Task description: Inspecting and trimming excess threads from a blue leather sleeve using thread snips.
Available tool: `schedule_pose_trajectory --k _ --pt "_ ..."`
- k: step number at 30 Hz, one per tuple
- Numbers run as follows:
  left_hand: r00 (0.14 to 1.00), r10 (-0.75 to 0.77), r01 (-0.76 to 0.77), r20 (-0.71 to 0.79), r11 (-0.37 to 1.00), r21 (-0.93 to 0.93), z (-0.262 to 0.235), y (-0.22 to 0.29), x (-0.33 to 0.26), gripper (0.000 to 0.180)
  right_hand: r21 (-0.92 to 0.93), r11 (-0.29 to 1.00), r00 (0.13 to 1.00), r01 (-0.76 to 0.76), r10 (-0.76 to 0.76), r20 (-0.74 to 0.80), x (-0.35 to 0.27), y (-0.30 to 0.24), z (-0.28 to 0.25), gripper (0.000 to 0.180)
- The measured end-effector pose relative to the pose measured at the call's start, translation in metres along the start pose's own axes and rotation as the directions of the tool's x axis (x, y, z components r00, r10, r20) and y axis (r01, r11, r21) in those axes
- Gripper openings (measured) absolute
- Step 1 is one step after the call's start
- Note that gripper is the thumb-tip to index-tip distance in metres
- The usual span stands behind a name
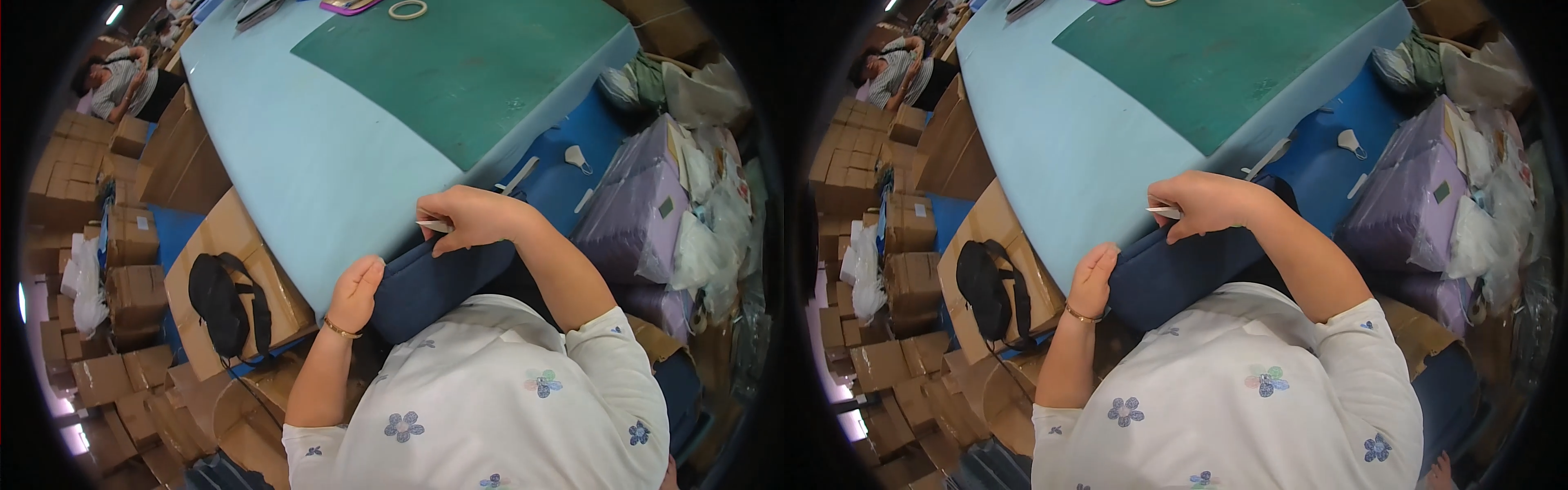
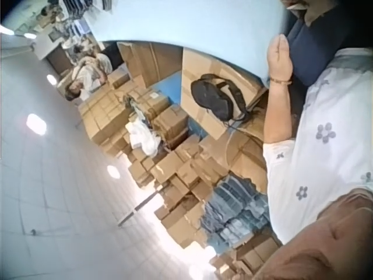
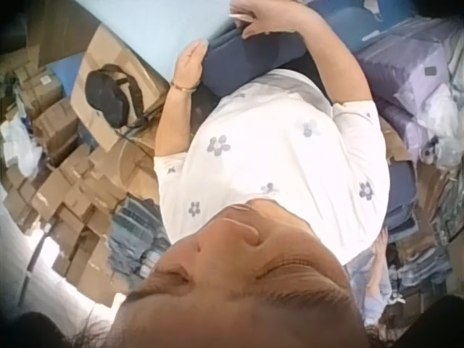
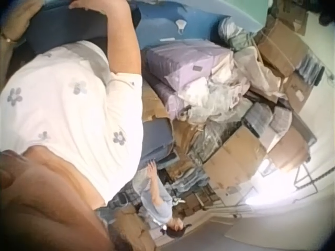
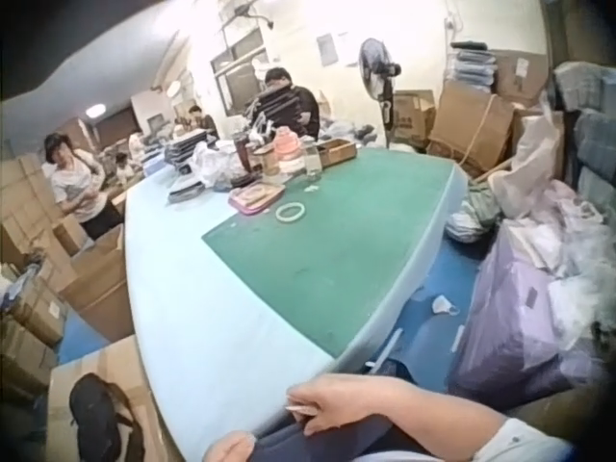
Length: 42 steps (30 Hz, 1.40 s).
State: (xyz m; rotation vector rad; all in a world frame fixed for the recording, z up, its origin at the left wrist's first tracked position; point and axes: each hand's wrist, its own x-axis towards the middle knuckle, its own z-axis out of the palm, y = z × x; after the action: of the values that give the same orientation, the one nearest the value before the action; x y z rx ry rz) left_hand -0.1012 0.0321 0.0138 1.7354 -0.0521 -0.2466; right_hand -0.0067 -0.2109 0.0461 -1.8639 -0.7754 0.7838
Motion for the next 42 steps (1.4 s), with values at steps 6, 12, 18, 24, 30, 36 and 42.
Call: schedule_pose_trajectory --k 6,12,18,24,30,36,42 --pt "0.971 0.024 -0.126 0.238 0.896 0.425 -0.008 0.015 -0.012 0.024 -0.102 0.993 0.997 0.065 -0.069 -0.028 0.008 0.017 0.027 0.032" --pt "0.997 -0.040 -0.017 0.064 0.708 0.706 0.017 0.032 -0.041 0.018 -0.052 0.999 1.000 0.000 0.000 0.006 0.010 0.029 0.052 0.031" --pt "0.941 0.324 -0.199 0.102 0.285 0.937 0.036 0.017 -0.046 0.023 -0.061 0.998 1.000 0.009 -0.010 -0.018 0.010 0.024 0.044 0.032" --pt "0.980 0.116 -0.189 0.160 0.789 0.584 0.023 -0.004 -0.040 0.026 -0.030 0.999 0.999 -0.039 0.040 0.017 0.001 0.022 0.042 0.032" --pt "0.964 -0.220 0.221 0.152 0.975 0.005 0.026 -0.028 -0.035 0.032 0.064 0.997 0.972 -0.044 0.057 -0.226 -0.019 0.041 0.066 0.035" --pt "0.946 -0.307 0.324 0.109 0.916 -0.235 0.042 -0.036 -0.040 0.032 0.524 0.840 0.915 -0.138 0.311 -0.257 -0.058 0.024 0.090 0.021" --pt "0.928 -0.360 0.374 0.101 0.892 -0.253 0.045 -0.033 -0.041 0.032 0.794 0.568 0.955 -0.215 0.292 0.049 -0.057 0.029 0.117 0.018"
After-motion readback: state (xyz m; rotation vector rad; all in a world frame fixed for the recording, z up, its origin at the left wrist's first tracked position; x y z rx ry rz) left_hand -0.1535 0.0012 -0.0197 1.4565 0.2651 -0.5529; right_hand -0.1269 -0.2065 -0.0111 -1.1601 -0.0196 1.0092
